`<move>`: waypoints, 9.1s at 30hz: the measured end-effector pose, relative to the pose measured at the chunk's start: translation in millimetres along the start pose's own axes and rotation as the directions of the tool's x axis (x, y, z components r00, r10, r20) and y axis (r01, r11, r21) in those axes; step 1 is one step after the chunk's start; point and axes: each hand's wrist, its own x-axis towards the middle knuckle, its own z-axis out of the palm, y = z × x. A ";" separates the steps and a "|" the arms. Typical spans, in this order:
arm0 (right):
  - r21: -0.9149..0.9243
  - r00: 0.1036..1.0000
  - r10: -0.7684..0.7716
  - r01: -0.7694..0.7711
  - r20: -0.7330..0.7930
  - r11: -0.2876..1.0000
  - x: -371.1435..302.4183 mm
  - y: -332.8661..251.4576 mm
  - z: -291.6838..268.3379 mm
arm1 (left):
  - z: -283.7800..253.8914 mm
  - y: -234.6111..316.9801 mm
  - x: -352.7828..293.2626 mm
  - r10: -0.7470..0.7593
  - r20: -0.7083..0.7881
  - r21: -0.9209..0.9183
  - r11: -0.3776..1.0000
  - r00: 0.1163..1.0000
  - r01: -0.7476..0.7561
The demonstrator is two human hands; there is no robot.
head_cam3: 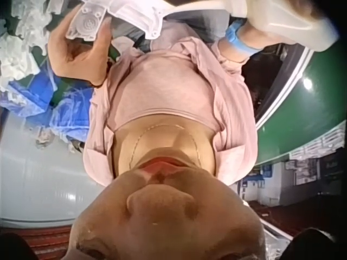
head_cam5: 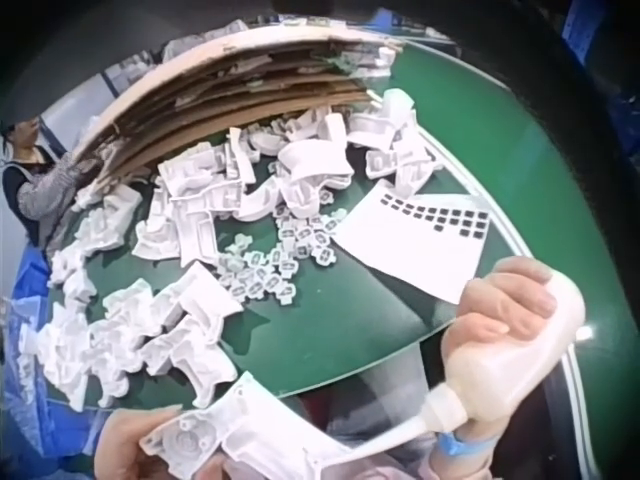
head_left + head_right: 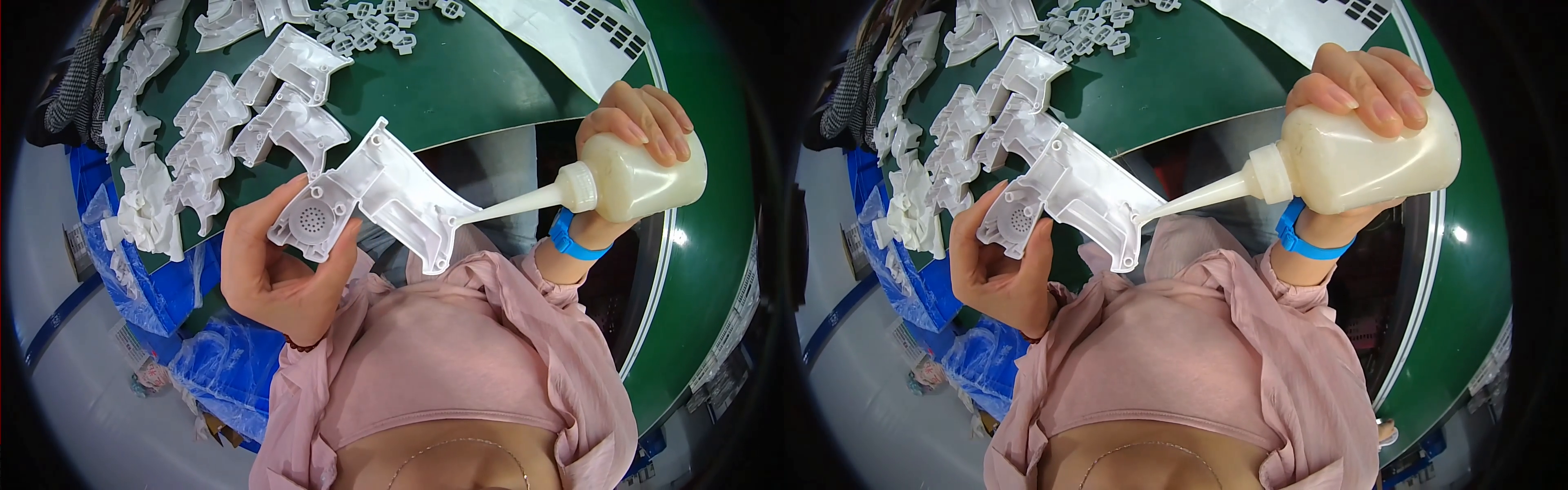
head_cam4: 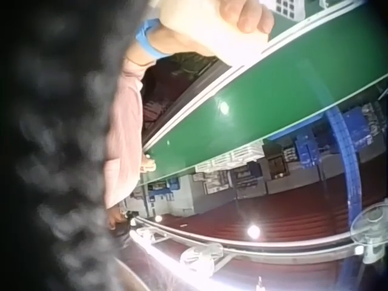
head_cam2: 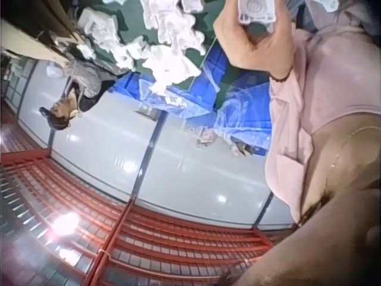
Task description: Applying glue to plastic housings and installing internal electronic components and wiring.
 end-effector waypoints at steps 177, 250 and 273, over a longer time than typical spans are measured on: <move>-0.061 0.998 -0.061 0.061 -0.009 0.996 4.2 21.1 6.0 | 10.8 -14.3 -11.8 0.231 0.230 -0.430 0.895 0.945 -0.114; -0.226 1.000 -0.001 0.007 0.027 0.974 -4.9 17.7 -1.8 | 8.2 -21.8 -6.2 -0.004 -0.012 -0.427 0.904 1.000 -0.001; 0.194 0.939 -0.230 0.283 -0.254 0.939 -0.8 -11.6 26.8 | 70.1 -12.9 30.6 0.239 0.147 0.381 0.882 0.960 -0.278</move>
